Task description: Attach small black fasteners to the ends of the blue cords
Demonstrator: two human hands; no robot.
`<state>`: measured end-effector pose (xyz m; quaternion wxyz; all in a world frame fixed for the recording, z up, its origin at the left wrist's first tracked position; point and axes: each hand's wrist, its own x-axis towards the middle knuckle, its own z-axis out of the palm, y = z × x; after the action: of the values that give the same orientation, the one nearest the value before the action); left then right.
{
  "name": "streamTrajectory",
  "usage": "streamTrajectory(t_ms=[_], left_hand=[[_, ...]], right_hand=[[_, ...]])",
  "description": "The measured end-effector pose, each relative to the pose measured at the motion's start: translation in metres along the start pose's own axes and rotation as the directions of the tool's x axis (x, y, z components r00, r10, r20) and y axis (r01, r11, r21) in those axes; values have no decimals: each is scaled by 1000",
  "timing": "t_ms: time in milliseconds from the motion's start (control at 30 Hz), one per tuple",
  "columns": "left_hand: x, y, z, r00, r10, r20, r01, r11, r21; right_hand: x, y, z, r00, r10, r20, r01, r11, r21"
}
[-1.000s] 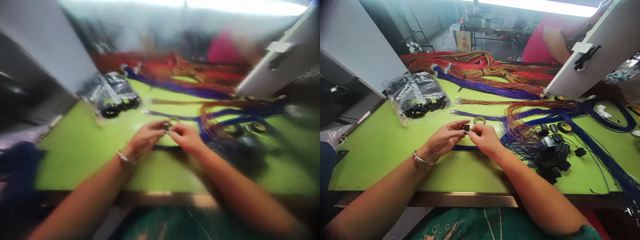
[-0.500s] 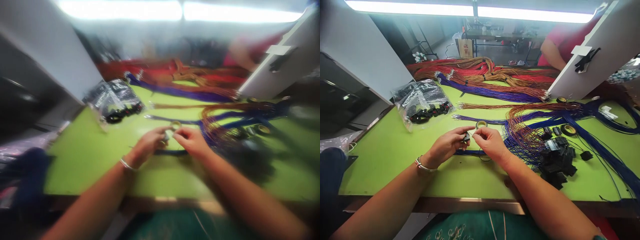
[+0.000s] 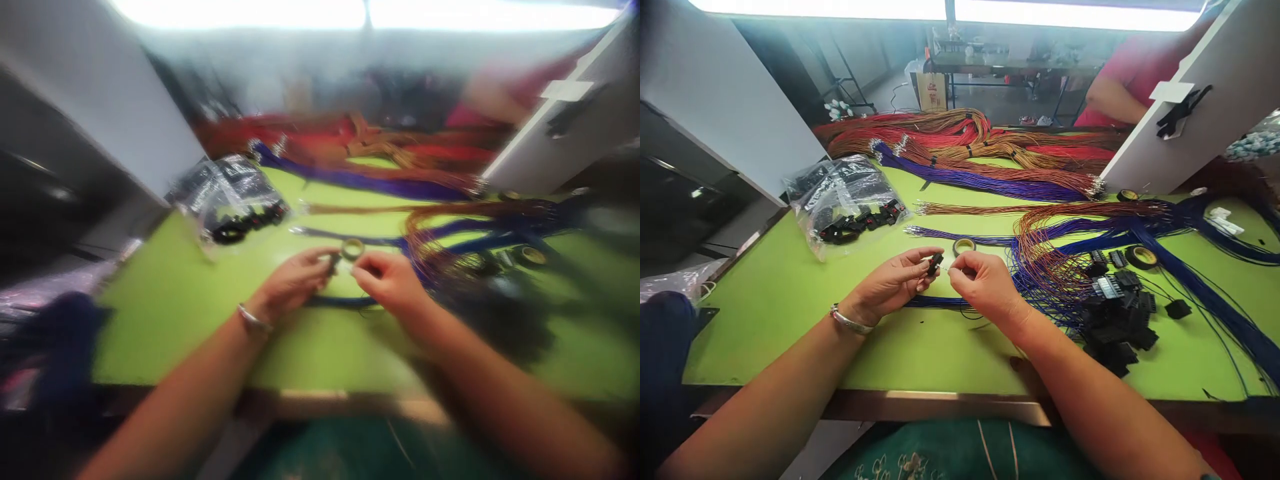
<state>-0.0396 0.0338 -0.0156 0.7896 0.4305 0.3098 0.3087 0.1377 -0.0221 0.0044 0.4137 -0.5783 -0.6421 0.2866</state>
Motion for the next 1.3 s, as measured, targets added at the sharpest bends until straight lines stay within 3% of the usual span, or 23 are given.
streamTrajectory(t_ms=[200,400,633,800,867,933,1033,1100,1200,1300], left_hand=[[2,-2,3,998,-55,14,56,996,-63],[1,-5,4,996,-82,19,83,995,-58],[1,-6,3,998,-40,47,41,999,-25],[0,-8,6,1000,-8,-15,8,999,50],[0,-8,7,999,-27,-23,28,999,38],[0,-9,7,998,-62,-15,62,998,-11],[0,-9,7,997,-79,0,78,995,-55],[0,-9,7,998,-59,-2,59,996,-67],[0,-8,7,999,-38,-5,37,996,-81],[0,-7,6,999,-34,-4,33,995,-95]], right_hand=[[-3,5,2,995,-103,-6,99,966,-240],[-5,4,3,977,-213,13,203,909,-365],[-5,6,2,973,-227,33,210,823,-528],[-7,6,4,956,-282,86,271,728,-630],[-7,7,4,942,-312,126,321,726,-607],[-5,9,5,945,-301,131,324,788,-523],[-1,11,4,979,-188,78,203,933,-298],[2,11,3,995,-83,47,89,984,-151],[3,9,3,1000,-10,-5,10,999,-44],[0,9,3,993,-97,-61,92,993,-80]])
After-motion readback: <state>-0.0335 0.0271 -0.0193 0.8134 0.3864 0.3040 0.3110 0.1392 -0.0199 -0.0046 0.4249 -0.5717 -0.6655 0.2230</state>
